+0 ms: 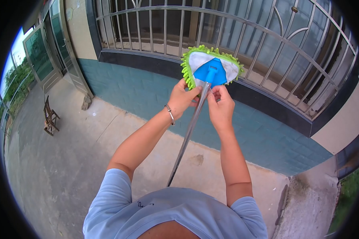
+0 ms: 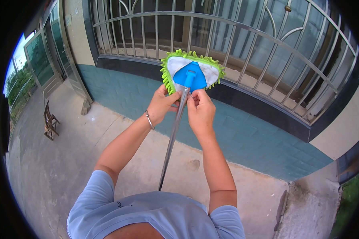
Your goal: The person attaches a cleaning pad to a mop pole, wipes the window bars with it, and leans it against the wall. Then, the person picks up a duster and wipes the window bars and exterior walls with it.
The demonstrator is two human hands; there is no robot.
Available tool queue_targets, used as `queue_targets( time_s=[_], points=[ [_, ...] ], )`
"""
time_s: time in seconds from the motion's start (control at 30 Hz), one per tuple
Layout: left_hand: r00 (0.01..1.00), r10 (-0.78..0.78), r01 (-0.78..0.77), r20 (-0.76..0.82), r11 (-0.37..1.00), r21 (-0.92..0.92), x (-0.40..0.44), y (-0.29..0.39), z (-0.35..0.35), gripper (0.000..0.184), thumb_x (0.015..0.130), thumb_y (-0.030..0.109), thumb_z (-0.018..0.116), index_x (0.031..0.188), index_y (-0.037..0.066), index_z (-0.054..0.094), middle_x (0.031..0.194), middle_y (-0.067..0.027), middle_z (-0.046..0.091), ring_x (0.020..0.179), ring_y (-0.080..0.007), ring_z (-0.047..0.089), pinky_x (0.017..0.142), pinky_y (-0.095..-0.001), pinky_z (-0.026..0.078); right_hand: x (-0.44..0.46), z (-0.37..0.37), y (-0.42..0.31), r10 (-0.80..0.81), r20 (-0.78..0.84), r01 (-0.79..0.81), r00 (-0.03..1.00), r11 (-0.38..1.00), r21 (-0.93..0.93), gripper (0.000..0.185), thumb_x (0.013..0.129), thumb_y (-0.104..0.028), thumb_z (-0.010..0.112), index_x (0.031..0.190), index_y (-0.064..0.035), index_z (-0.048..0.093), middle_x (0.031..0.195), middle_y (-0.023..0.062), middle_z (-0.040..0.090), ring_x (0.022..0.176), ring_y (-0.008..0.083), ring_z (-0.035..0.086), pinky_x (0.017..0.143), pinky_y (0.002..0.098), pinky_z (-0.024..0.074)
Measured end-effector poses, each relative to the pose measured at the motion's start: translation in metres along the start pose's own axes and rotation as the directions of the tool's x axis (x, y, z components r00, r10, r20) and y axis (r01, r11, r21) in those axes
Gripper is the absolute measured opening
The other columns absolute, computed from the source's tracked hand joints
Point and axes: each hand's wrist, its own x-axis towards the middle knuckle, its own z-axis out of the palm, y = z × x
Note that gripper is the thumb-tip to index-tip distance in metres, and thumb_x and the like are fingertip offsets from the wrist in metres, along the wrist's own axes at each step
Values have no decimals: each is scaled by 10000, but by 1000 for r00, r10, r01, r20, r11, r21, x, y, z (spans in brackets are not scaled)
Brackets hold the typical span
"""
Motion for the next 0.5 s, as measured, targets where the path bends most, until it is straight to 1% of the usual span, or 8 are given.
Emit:
queue_targets(
  time_s=[0.07,0.13,0.17,0.2,0.23,0.27,0.33,0.5],
  points=[
    [1000,16,-15,-11,999,44,1,0,2,222,822,125,624,988,44,502,870,-44,607,673,-103,602,529,-260,533,2,1,3,4,-29,-3,1000,999,36,101,738,-18,615,787,0,528,705,106,559,611,182,557,569,299,452],
    [1000,21,-20,-4,999,49,4,-2,3,234,810,103,627,998,34,507,869,-41,597,644,-93,590,504,-259,527,7,0,10,-9,-65,7,998,1000,-30,86,779,-45,609,803,-9,534,685,20,550,619,66,505,557,220,421],
    [1000,25,-25,0,998,55,7,-4,3,248,798,81,631,1007,24,512,868,-39,587,615,-84,579,479,-257,522,6,2,14,-9,-69,7,998,1000,-30,86,779,-45,609,803,-9,534,685,20,550,619,66,505,557,220,421],
    [1000,25,-25,4,998,57,8,-5,2,248,798,81,631,1007,24,512,868,-39,587,615,-84,579,479,-257,522,5,3,17,110,-64,-104,992,991,87,93,767,-34,618,788,-5,533,721,39,573,628,74,528,570,231,442],
    [998,60,-60,11,990,127,10,-7,2,250,789,80,637,1003,19,524,862,-46,596,636,-86,582,509,-255,519,4,4,20,224,-45,-211,973,957,201,101,755,-23,628,773,-1,531,757,57,595,637,82,550,582,242,463],
    [995,95,-97,20,976,196,11,-9,-1,252,781,80,644,999,14,537,856,-53,605,656,-88,585,539,-253,517,4,7,20,223,-49,-209,974,957,202,101,755,-23,628,773,-1,531,757,57,595,637,82,550,582,242,463],
    [984,179,-171,-17,961,215,17,-15,0,247,768,83,657,978,8,553,845,-55,616,669,-88,582,572,-252,507,4,10,19,273,9,-255,962,884,392,54,789,-10,599,795,3,547,771,41,599,662,58,552,605,218,476],
    [938,344,-317,-53,908,274,20,-22,1,235,733,95,691,920,-2,587,821,-54,640,712,-91,575,642,-256,480,3,12,17,240,51,-232,970,832,504,81,841,-6,538,914,20,562,807,50,611,675,83,574,613,225,492]
  ],
)
